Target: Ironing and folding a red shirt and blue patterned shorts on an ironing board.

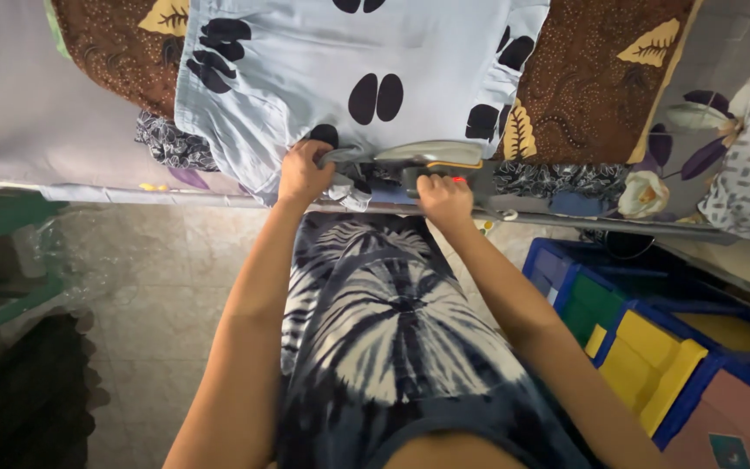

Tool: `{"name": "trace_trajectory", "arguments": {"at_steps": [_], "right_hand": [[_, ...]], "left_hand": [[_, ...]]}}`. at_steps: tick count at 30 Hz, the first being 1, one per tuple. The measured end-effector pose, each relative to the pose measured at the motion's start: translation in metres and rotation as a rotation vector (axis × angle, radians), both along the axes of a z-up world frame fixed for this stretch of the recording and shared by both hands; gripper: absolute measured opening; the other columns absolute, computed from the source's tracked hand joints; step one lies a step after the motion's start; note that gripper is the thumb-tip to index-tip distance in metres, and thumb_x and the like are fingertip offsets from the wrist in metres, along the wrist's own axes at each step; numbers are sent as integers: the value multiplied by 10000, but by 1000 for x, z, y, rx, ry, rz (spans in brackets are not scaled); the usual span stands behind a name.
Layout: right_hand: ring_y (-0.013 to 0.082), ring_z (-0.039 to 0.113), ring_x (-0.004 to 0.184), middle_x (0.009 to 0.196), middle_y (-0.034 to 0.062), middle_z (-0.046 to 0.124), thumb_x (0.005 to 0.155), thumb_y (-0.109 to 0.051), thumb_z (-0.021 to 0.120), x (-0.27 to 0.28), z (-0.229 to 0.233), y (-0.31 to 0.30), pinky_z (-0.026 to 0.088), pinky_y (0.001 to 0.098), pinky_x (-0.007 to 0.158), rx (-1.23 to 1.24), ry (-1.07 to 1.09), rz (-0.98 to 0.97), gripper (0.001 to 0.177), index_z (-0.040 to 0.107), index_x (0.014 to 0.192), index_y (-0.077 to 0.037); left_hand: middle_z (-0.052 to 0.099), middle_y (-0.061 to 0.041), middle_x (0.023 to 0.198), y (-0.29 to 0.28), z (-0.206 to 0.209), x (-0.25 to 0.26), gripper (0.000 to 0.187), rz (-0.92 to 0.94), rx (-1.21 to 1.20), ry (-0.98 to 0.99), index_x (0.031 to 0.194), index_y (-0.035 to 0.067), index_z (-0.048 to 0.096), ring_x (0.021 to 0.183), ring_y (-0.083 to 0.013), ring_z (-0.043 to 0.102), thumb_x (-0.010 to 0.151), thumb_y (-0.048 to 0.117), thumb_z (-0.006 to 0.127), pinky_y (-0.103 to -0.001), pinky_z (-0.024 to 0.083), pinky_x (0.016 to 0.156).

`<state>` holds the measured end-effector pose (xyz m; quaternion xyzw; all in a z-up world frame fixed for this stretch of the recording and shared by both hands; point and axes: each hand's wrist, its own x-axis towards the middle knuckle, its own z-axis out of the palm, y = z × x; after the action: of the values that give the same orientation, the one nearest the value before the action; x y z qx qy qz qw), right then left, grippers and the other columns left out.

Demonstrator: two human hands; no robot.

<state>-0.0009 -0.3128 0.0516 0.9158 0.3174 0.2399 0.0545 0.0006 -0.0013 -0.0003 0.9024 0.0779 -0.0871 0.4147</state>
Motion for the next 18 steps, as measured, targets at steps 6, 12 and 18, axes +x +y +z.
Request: {"name": "trace_trajectory", "arguments": {"at_steps": [6, 12, 18], "right_hand": [[166, 538, 470, 555, -31, 460, 911, -355, 560, -1, -5, 1, 453, 302, 471, 60, 87, -80, 283, 492, 678, -211], [196, 586, 430, 498, -21, 489, 857, -664, 684, 15, 21, -28, 479, 304, 439, 91, 140, -424, 533, 530, 671, -189], [239, 660, 477, 530, 22, 590, 729, -652, 803, 41, 20, 0, 532, 359, 464, 131, 230, -635, 524, 595, 702, -172]], "left_hand": [[703, -35, 859, 3, -4, -3, 334, -19, 3, -17, 1014, 234, 772, 800, -285, 730, 680, 213, 788, -394, 598, 765], [703, -52, 861, 4, -7, -3, 329, -36, 6, -4, 1023, 213, 768, 812, -302, 727, 694, 216, 778, -420, 598, 773], [714, -70, 913, 3, 45, 7, 390, -129, 37, -11, 1053, 167, 742, 860, -329, 739, 751, 412, 781, -450, 601, 786]]}}
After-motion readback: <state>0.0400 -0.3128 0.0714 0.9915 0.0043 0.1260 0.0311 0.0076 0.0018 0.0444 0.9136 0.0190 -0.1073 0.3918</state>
